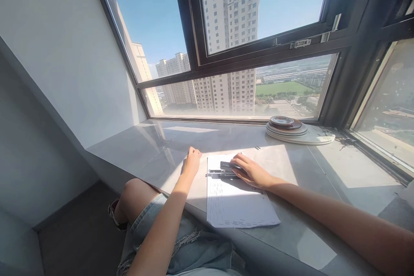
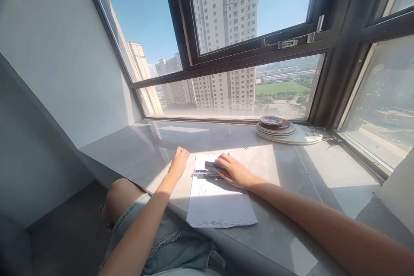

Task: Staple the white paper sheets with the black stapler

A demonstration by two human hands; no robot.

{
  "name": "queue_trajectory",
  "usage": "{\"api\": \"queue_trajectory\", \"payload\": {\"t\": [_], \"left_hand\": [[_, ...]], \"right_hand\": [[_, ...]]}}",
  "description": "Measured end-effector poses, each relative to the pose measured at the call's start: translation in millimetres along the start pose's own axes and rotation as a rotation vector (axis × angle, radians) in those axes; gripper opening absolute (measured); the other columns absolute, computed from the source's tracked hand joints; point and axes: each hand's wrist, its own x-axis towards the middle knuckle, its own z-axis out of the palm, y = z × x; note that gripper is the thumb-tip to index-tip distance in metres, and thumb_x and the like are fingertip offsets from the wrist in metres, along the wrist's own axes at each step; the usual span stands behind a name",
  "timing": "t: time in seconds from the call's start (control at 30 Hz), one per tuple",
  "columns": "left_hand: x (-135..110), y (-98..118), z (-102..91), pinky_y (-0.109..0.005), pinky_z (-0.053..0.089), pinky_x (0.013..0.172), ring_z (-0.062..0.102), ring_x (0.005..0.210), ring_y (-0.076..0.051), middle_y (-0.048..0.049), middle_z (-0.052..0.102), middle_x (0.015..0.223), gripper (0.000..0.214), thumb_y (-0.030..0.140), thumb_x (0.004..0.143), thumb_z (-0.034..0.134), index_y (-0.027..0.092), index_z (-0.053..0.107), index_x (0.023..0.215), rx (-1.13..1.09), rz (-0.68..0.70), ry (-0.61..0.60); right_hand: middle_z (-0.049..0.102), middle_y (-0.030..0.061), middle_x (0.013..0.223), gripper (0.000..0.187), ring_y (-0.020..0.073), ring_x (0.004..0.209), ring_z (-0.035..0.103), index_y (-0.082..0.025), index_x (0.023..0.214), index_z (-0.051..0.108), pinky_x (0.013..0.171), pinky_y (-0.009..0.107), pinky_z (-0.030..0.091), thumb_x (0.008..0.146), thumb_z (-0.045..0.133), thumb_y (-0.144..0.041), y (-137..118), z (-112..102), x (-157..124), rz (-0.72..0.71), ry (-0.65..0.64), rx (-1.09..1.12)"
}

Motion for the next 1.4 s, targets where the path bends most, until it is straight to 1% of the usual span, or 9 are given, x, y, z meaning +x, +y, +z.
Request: {"api": "queue_trajectory", "payload": {"t": [0.13,0.23,0.37,0.47,0.67,0.97,1.13,1.27,1.4], "left_hand": [[-7,26,-5.9,-0.030,0.044,0.072,0.060,0.078,-0.019,-0.0052,0.066,0.087,0.030,0.033,0.111,0.042,0.023,0.065,0.094,-0.005,0.005,-0.030],[-18,42,-5.7,-0.031,0.045,0.074,0.062,0.081,-0.021,-0.0044,0.070,0.087,0.032,0.037,0.111,0.042,0.025,0.071,0.106,-0.051,0.019,-0.047],[-38,52,-1.9,-0.031,0.051,0.087,0.067,0.098,-0.021,-0.0072,0.074,0.108,0.039,0.025,0.110,0.037,0.022,0.070,0.130,-0.171,0.113,0.013],[-51,52,0.2,-0.028,0.050,0.079,0.066,0.086,-0.019,-0.0038,0.072,0.098,0.046,0.015,0.106,0.037,0.024,0.064,0.142,-0.131,0.125,-0.031],[-55,49,1.5,-0.028,0.050,0.082,0.069,0.092,-0.019,-0.0027,0.075,0.096,0.028,0.024,0.110,0.050,0.025,0.072,0.127,-0.109,0.159,0.039],[-56,51,-1.8,-0.027,0.046,0.075,0.067,0.076,-0.016,0.0013,0.078,0.099,0.036,0.018,0.110,0.051,0.028,0.063,0.142,-0.071,0.120,-0.009],[-57,51,-1.6,-0.030,0.048,0.086,0.069,0.096,-0.020,-0.0023,0.075,0.103,0.015,0.023,0.107,0.064,0.026,0.075,0.117,-0.021,0.241,0.029],[-56,51,1.0,-0.037,0.047,0.102,0.063,0.112,-0.024,-0.0060,0.069,0.113,0.014,0.019,0.105,0.065,0.024,0.077,0.110,0.043,0.395,-0.046],[-54,50,3.5,-0.040,0.047,0.104,0.062,0.112,-0.023,-0.0059,0.066,0.112,0.016,0.017,0.106,0.060,0.023,0.076,0.109,-0.001,0.363,-0.115]], "right_hand": [[0.065,0.0124,0.114,0.024,0.0251,0.100,0.067,-0.025,0.131,0.062,0.088,0.042,0.063,0.111,0.050,-0.033,-1,0,1,-0.003,0.009,0.001],[0.064,0.0119,0.114,0.023,0.0244,0.098,0.066,-0.025,0.130,0.062,0.087,0.042,0.063,0.112,0.050,-0.033,-2,0,1,-0.003,0.014,-0.001],[0.065,0.0115,0.111,0.023,0.0245,0.097,0.066,-0.025,0.130,0.063,0.085,0.041,0.063,0.112,0.050,-0.033,-3,1,2,-0.010,0.027,-0.002],[0.065,0.0118,0.110,0.023,0.0252,0.097,0.067,-0.025,0.130,0.062,0.085,0.042,0.063,0.112,0.050,-0.033,-2,1,2,-0.012,0.027,-0.011],[0.065,0.0121,0.112,0.024,0.0258,0.098,0.067,-0.025,0.131,0.063,0.086,0.042,0.063,0.111,0.052,-0.033,0,2,0,0.003,0.015,0.010],[0.065,0.0118,0.111,0.025,0.0259,0.098,0.067,-0.026,0.132,0.063,0.087,0.042,0.062,0.111,0.051,-0.033,2,3,-1,-0.007,0.021,0.005],[0.065,0.0111,0.110,0.023,0.0251,0.097,0.066,-0.025,0.129,0.064,0.086,0.040,0.061,0.111,0.052,-0.034,0,2,0,-0.001,0.023,0.015],[0.065,0.0112,0.109,0.022,0.0252,0.095,0.066,-0.025,0.127,0.063,0.085,0.041,0.061,0.111,0.051,-0.032,-2,1,1,-0.004,0.015,0.019],[0.065,0.0117,0.108,0.021,0.0253,0.094,0.066,-0.024,0.126,0.063,0.084,0.041,0.061,0.111,0.050,-0.031,-3,0,2,-0.006,0.010,0.017]]}}
